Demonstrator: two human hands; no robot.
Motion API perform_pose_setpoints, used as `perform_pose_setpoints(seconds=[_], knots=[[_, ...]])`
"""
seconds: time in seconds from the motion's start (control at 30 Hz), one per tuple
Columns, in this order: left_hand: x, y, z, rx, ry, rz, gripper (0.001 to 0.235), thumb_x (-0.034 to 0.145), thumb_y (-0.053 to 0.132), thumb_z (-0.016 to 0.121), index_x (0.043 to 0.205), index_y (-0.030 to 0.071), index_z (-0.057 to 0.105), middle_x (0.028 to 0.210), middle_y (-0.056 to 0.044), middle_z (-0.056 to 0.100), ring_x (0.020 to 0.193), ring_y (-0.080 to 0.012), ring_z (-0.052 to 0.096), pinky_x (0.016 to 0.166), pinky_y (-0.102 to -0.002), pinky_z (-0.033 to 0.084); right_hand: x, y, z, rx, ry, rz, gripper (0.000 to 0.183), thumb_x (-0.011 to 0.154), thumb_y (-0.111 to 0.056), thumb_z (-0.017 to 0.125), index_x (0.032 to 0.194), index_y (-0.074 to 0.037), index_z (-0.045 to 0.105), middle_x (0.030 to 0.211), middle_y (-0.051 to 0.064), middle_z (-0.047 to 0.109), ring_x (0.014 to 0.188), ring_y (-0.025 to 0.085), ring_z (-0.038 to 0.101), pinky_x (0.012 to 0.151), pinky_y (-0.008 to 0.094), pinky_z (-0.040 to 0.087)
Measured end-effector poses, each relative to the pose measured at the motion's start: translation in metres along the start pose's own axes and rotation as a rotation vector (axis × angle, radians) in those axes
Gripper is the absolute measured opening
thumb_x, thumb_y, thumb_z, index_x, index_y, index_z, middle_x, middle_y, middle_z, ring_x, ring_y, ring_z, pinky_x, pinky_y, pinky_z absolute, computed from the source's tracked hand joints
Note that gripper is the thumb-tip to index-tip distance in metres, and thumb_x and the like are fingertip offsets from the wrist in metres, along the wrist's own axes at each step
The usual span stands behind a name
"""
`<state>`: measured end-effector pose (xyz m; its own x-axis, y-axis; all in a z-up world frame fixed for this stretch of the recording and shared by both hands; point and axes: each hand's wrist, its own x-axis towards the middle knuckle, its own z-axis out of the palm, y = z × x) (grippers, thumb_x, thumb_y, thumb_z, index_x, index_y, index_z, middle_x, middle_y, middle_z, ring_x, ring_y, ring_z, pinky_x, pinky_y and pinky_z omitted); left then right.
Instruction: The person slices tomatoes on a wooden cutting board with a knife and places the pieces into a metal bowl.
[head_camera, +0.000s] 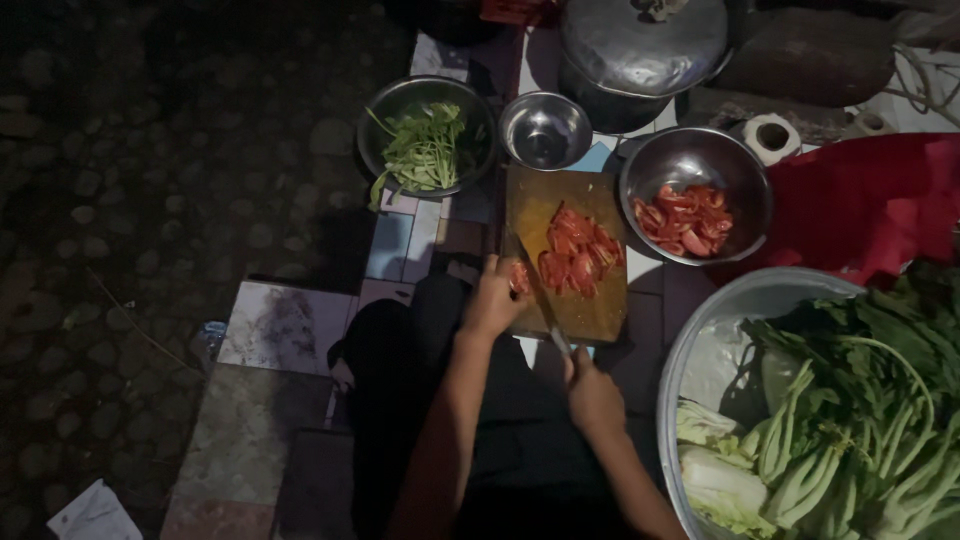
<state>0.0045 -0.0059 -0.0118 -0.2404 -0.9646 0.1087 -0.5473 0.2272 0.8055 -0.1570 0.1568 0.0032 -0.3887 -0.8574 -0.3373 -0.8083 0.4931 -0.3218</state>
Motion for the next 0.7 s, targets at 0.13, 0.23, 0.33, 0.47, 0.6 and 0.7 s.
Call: perform_pose_setpoints(seconds=[0.13,0.23,0.33,0.47,0.6,0.7], knots=[[-0.001,-0.005,0.004,-0.073,0.054,0.049,0.062,0.069,0.007,0.084,0.126,0.0,0.059,0.126,-0.026,0.056,0.11,-0.0472,0.062,0.089,-0.047,0.055,-0.014,0.02,-0.009,0.047,0.013,0.043,0.043,0.101,-0.043,0.046,0.136,-0.02,0.055,0.095,0.034,0.07,0.094,0.056,0.067,0.086,0.061,0.053],[0.002,-0.009,0.007,-0.142,0.057,0.062,0.052,0.073,0.005,0.08,0.122,0.0,0.062,0.12,-0.023,0.059,0.107,-0.0443,0.065,0.088,-0.046,0.056,-0.014,0.023,-0.016,0.082,0.018,-0.034,0.04,0.1,-0.039,0.044,0.135,-0.022,0.055,0.094,0.034,0.07,0.094,0.056,0.066,0.082,0.064,0.052],[0.004,-0.01,0.009,-0.154,0.054,0.103,0.046,0.075,0.005,0.08,0.119,-0.001,0.064,0.115,-0.022,0.062,0.104,-0.043,0.066,0.085,-0.045,0.056,-0.017,0.006,-0.024,0.028,-0.04,0.035,0.037,0.104,-0.046,0.045,0.13,-0.023,0.058,0.093,0.03,0.072,0.095,0.054,0.068,0.085,0.062,0.053],[0.004,-0.004,0.007,-0.272,0.07,0.189,0.046,0.074,0.002,0.078,0.119,-0.001,0.066,0.112,-0.02,0.063,0.098,-0.0372,0.07,0.081,-0.041,0.058,-0.024,-0.014,-0.038,0.05,-0.002,0.025,0.036,0.102,-0.047,0.046,0.128,-0.024,0.057,0.089,0.031,0.072,0.093,0.054,0.068,0.082,0.062,0.054],[0.006,-0.004,0.01,-0.216,0.015,0.103,0.05,0.071,0.0,0.079,0.12,-0.002,0.066,0.115,-0.02,0.062,0.091,-0.0345,0.07,0.077,-0.039,0.058,-0.025,-0.016,-0.037,0.028,0.031,-0.01,0.034,0.1,-0.047,0.048,0.123,-0.024,0.057,0.088,0.03,0.072,0.09,0.054,0.068,0.079,0.062,0.054],[0.007,-0.009,0.015,-0.191,0.06,0.164,0.049,0.072,-0.002,0.079,0.12,-0.002,0.067,0.113,-0.021,0.062,0.094,-0.0354,0.07,0.078,-0.038,0.058,-0.027,-0.013,-0.035,0.018,0.026,-0.029,0.031,0.102,-0.047,0.047,0.117,-0.022,0.058,0.086,0.03,0.072,0.089,0.054,0.068,0.078,0.063,0.054]])
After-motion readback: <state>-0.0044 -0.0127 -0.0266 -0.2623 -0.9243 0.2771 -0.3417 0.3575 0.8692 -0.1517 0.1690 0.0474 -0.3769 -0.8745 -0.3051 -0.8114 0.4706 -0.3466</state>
